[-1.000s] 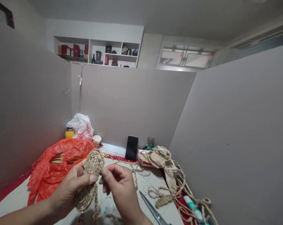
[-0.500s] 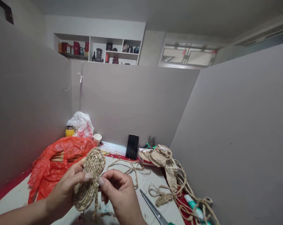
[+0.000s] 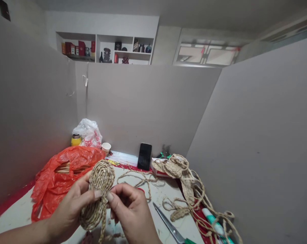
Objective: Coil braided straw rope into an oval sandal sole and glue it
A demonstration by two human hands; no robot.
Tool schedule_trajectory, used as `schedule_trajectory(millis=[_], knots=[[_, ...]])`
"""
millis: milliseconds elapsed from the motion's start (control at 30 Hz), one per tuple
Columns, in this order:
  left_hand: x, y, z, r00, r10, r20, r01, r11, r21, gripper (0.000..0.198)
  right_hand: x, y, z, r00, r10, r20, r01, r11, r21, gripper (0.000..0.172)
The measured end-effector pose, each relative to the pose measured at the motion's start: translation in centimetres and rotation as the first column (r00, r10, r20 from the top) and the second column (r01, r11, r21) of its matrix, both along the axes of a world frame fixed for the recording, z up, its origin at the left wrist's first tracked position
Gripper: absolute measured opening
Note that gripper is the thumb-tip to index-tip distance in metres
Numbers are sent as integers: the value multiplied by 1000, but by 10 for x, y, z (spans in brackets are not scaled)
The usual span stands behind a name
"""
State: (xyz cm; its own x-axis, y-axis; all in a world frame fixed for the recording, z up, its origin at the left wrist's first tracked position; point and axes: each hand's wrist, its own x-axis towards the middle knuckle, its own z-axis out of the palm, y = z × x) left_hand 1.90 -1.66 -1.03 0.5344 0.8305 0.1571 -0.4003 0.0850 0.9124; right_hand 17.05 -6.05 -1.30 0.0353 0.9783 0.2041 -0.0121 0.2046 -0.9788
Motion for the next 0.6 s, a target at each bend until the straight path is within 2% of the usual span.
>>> schedule_trajectory(millis=[400,600], knots=[[-1,-8,4,995,82,-64,-80,996,31,30,-5,-4,4,1000,-2,23,2,1000,-16,36],[3,-4,1,987,138,-82,-136,990,27,21,-8,2,1,1000,-30,-1,30,999,-16,38]])
